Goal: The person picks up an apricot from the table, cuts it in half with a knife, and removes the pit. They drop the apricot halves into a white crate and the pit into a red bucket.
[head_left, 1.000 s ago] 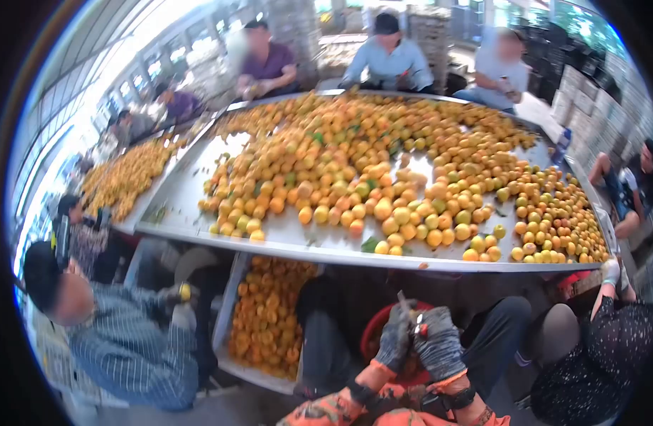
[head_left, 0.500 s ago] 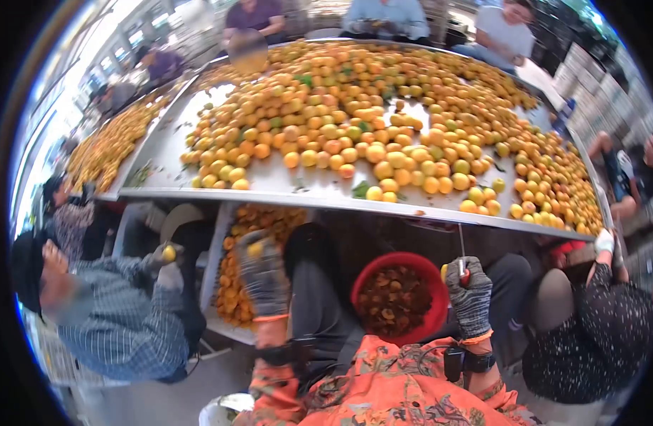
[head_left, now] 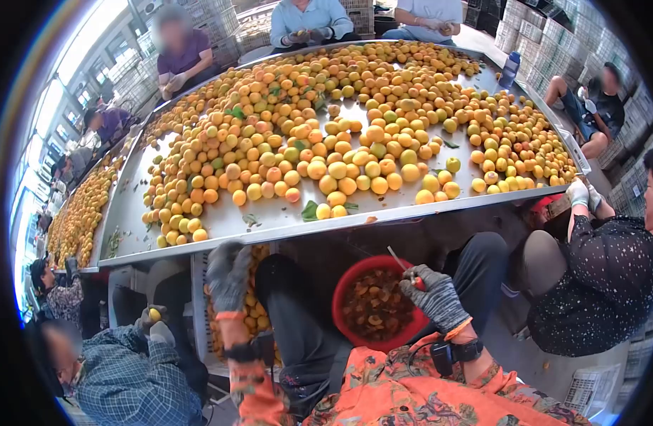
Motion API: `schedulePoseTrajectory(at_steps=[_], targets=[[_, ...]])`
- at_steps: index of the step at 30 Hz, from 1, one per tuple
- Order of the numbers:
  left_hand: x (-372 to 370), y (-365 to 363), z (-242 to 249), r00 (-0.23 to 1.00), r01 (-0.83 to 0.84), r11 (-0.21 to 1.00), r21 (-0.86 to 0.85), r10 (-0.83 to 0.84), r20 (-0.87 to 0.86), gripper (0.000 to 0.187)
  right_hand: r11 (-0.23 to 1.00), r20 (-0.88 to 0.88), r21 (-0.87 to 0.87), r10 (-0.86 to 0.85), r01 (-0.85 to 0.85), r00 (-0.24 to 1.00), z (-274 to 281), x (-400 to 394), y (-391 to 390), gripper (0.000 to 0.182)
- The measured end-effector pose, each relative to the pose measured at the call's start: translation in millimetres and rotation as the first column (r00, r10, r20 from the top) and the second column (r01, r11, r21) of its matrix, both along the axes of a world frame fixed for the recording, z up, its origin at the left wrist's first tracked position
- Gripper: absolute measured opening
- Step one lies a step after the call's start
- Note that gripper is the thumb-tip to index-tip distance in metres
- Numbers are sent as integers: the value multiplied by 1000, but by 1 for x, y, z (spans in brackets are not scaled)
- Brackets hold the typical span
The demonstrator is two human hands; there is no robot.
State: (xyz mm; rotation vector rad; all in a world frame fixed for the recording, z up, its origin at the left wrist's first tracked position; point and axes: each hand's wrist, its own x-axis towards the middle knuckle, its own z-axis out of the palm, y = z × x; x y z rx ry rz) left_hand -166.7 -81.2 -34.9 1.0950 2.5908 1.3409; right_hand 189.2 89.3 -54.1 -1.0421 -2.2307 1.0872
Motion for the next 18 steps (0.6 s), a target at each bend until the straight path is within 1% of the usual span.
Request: schedulePoseTrajectory(at_steps=[1,3,4,5,6,7,8,9,11,12,13,15,16,17,18], targets=[[-2,36,-1,994,95,995,-40,-97,-55,29,999,-23,32,31,-30,999,-3,-2,-1,26],[3,107,1,978,206,978,7,-206,26,30,998,-33,61,30,-28,999,0,-4,-4,24],[-6,140,-11,946,276,961,26,-267,-184,32,999,-40,26,47,-46,998,9,-3,-6,24],[-16,173,-30,869,349,937,34,-309,-387,34,998,-48,-8,61,-61,997,15,-1,-7,24],[-24,201,-45,856,354,934,-57,-347,-382,42,998,-62,-14,62,-63,996,18,4,-7,24],[-25,222,-46,844,355,923,-146,-384,-375,50,999,-62,-5,48,-49,997,18,9,-6,24],[-26,238,-47,895,336,886,-319,-407,-186,58,1000,-43,2,24,-24,999,17,15,-5,24],[-37,251,-69,848,370,865,-339,-464,-257,60,1000,-27,8,-1,1,1000,17,19,-4,23],[-38,259,-69,852,376,840,-391,-479,-210,59,999,-20,5,-43,43,999,21,26,-4,23],[-43,263,-71,874,355,844,-401,-452,-178,59,998,-19,-6,-64,64,998,19,28,-5,22],[-48,262,-74,873,354,846,-398,-451,-184,59,996,-18,-19,-82,81,996,17,30,-5,21],[-54,254,-82,846,382,907,-177,-421,-327,53,997,-6,-24,-78,78,997,13,31,-3,20],[-44,241,-74,907,414,910,18,-412,-84,53,997,-59,-29,-68,67,996,10,30,-2,19],[-35,223,-65,892,385,900,207,-420,169,54,998,-112,-41,-60,56,992,7,28,-5,19],[-7,199,-30,792,329,907,263,-417,447,60,995,-97,-94,-51,41,994,14,25,-6,17]])
